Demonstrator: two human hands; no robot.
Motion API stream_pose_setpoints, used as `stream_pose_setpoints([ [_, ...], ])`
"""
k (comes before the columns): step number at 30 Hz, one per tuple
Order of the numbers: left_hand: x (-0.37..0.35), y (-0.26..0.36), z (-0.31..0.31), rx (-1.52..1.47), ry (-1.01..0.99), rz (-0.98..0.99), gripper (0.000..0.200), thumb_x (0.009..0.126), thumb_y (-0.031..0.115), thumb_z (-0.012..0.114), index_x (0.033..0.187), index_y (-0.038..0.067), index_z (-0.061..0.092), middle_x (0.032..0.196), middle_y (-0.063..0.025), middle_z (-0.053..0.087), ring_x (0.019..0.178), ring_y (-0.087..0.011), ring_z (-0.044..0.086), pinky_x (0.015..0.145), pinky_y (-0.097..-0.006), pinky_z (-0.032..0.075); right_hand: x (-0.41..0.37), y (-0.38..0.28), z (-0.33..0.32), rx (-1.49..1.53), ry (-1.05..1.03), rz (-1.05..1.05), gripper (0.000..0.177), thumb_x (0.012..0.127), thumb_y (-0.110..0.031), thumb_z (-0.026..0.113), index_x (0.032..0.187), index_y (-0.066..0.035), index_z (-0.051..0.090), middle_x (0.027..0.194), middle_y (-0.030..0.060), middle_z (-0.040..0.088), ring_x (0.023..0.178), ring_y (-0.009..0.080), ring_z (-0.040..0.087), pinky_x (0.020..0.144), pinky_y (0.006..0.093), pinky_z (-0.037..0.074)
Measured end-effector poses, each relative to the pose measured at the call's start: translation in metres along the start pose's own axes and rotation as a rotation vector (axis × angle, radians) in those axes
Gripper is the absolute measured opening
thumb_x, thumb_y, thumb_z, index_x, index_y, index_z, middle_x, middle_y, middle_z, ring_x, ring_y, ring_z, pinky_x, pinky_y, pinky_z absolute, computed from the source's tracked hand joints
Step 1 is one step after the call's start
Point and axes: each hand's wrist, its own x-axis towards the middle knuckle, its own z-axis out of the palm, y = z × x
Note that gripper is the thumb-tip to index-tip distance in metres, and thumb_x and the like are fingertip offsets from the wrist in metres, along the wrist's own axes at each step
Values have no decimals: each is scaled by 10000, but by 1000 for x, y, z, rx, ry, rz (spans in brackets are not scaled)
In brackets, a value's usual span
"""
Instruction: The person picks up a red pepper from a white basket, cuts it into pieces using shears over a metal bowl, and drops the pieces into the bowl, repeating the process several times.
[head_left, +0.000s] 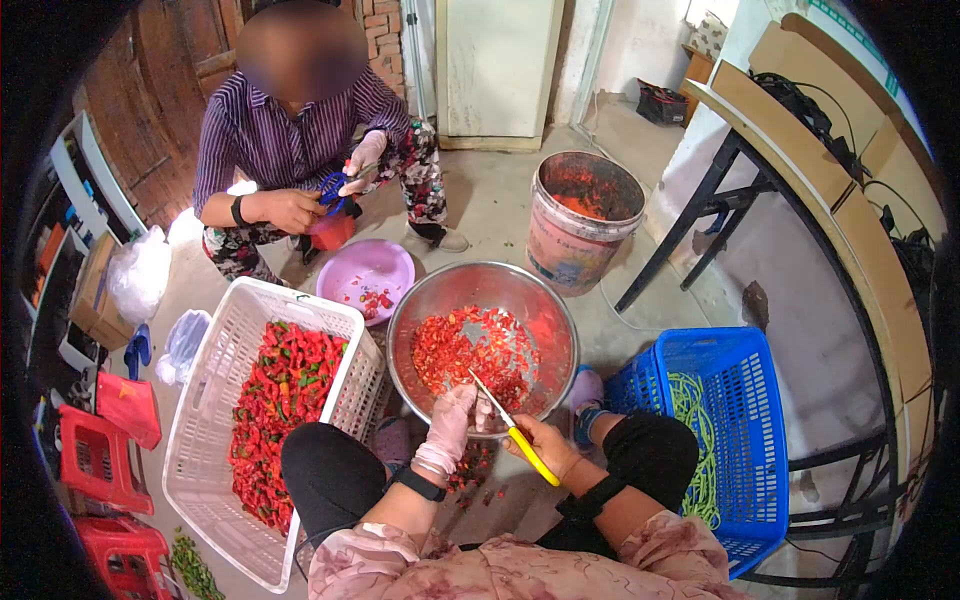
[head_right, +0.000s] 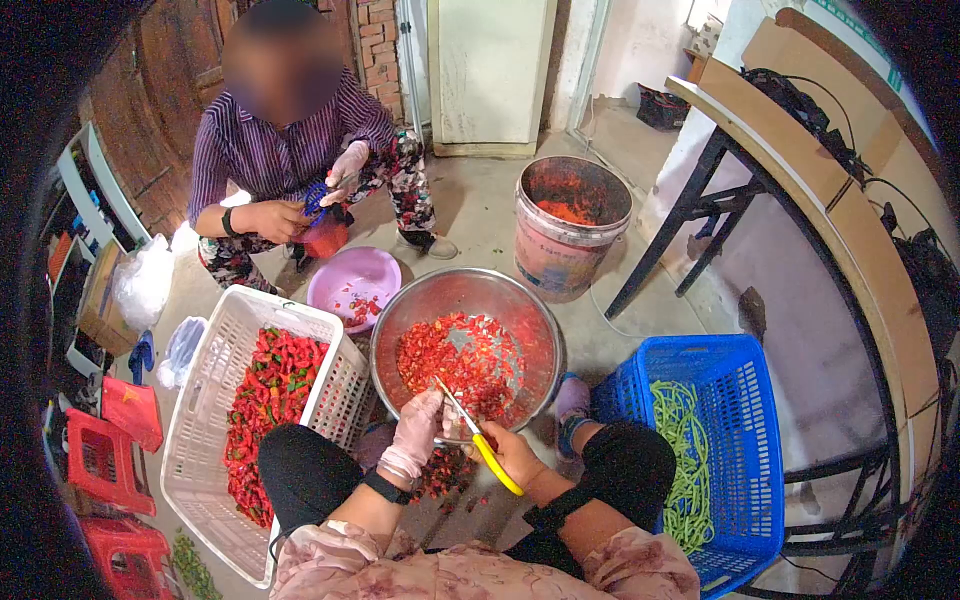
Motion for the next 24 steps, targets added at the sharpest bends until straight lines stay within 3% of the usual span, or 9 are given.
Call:
stream_pose_setpoints([
  [10, 5, -6, -7, 44, -2, 38, 194, 907, 160, 422, 809, 27, 522, 659, -36, 553, 517, -86, 466, 439, -207, 381, 0, -6, -3, -172, 28, 47, 353, 781, -195, 652, 1039, -11, 497, 750, 24, 552, 688, 79, 500, 637, 246, 438],
  [13, 6, -6, -8, 0, -3, 21, 192, 907, 161, 420, 809, 26, 516, 662, -42, 553, 517, -88, 468, 441, -206, 382, -2, -9, -4, -73, 55, 16, 377, 783, -279, 644, 1020, -23, 505, 753, 53, 560, 708, 94, 514, 658, 269, 436],
  [15, 7, -7, -9, -39, -15, 29, 190, 905, 158, 421, 803, 27, 514, 662, -50, 551, 516, -97, 469, 446, -212, 386, 0, -2, -2, 42, 88, -30, 399, 792, -266, 635, 1068, -26, 476, 804, 45, 561, 737, 91, 512, 681, 260, 433],
  [20, 5, -1, -7, -221, -66, -12, 185, 894, 156, 427, 785, 29, 505, 645, -61, 529, 509, -127, 462, 459, -237, 390, 4, 25, -2, -31, 84, -15, 386, 809, -221, 618, 1100, -35, 447, 854, 33, 545, 778, 90, 505, 702, 246, 425],
  [23, -8, 21, 9, -294, -65, -8, 188, 875, 186, 450, 781, 32, 502, 619, -44, 492, 512, -132, 446, 461, -244, 374, 8, 10, -3, 53, 158, -96, 329, 828, -168, 590, 1091, -30, 450, 887, 28, 519, 813, 102, 495, 716, 233, 415],
  [24, -16, 36, 18, -293, -77, 29, 191, 874, 194, 457, 790, 30, 507, 620, -40, 494, 517, -127, 448, 465, -243, 374, 12, 15, -3, 209, 147, -102, 322, 834, -145, 580, 1095, -14, 447, 901, 23, 509, 826, 106, 493, 730, 228, 412],
])
